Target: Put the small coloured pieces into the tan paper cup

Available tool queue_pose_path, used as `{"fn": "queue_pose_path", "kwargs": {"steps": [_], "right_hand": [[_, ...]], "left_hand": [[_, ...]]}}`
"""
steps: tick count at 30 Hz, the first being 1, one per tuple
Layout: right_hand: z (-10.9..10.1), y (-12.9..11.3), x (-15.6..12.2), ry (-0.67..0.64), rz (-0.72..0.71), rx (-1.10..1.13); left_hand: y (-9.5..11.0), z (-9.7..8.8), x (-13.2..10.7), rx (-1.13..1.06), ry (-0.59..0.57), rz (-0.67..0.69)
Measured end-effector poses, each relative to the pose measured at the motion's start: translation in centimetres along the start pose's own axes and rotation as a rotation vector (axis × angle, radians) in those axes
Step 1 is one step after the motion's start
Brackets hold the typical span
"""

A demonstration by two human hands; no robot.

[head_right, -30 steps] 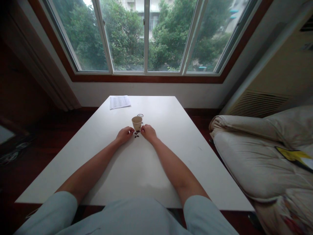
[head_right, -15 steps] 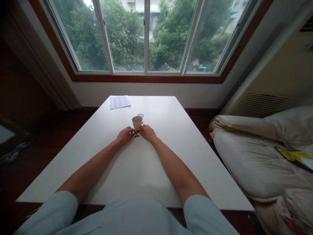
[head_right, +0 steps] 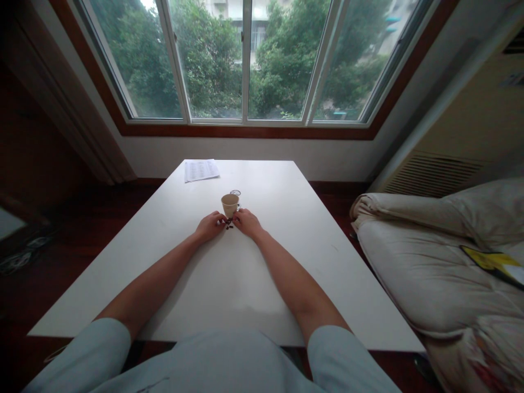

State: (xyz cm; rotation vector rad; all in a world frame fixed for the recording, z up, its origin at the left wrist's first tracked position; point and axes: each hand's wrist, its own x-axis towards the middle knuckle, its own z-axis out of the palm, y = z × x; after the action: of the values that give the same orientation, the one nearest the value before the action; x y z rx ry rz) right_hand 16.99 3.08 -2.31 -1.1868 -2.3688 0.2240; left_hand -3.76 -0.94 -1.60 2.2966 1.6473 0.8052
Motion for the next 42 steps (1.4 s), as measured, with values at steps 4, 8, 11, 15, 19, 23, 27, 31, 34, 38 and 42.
{"fn": "queue_pose_path", "kwargs": {"steps": [4,8,11,15,19,23,27,31,34,38,42], "right_hand": [[0.07,0.06,-0.03,0.005,-0.05,0.01],[0.14,0.21,0.01,-0.004,-0.073,0.014],[0.07,0.2,0.03,-0.02,-0.098,0.012],[-0.03,0.07,0.09,-0.032,-0.146,0.015],[-0.08,-0.02,0.17,-0.024,-0.156,0.018],[-0.19,-0.16,0.17,-0.013,-0.149,0.004],[-0.23,-0.21,0.17,-0.017,-0.128,-0.023],[-0.31,-0.06,0.16,-0.023,-0.124,-0.037],[-0.52,-0.03,0.17,-0.048,-0.119,-0.04],[-0.79,-0.17,0.2,-0.077,-0.101,-0.066],[-0.77,-0.19,0.16,-0.053,-0.116,-0.059]], "left_hand": [[-0.06,0.03,0.03,0.002,-0.01,-0.009],[-0.17,0.1,0.01,0.007,-0.019,-0.004],[-0.18,0.04,0.01,0.008,-0.028,-0.007],[0.0,-0.13,0.02,0.016,-0.039,-0.017],[0.18,-0.27,-0.03,0.025,-0.048,-0.019],[0.19,-0.28,-0.05,0.02,-0.047,-0.023],[0.08,-0.18,0.01,0.021,-0.047,-0.017],[-0.07,-0.01,0.05,0.023,-0.037,-0.012],[-0.14,0.06,0.06,0.028,-0.035,-0.009],[-0.08,0.0,0.06,0.029,-0.035,-0.001],[0.13,-0.16,0.04,0.03,-0.04,-0.011]]}}
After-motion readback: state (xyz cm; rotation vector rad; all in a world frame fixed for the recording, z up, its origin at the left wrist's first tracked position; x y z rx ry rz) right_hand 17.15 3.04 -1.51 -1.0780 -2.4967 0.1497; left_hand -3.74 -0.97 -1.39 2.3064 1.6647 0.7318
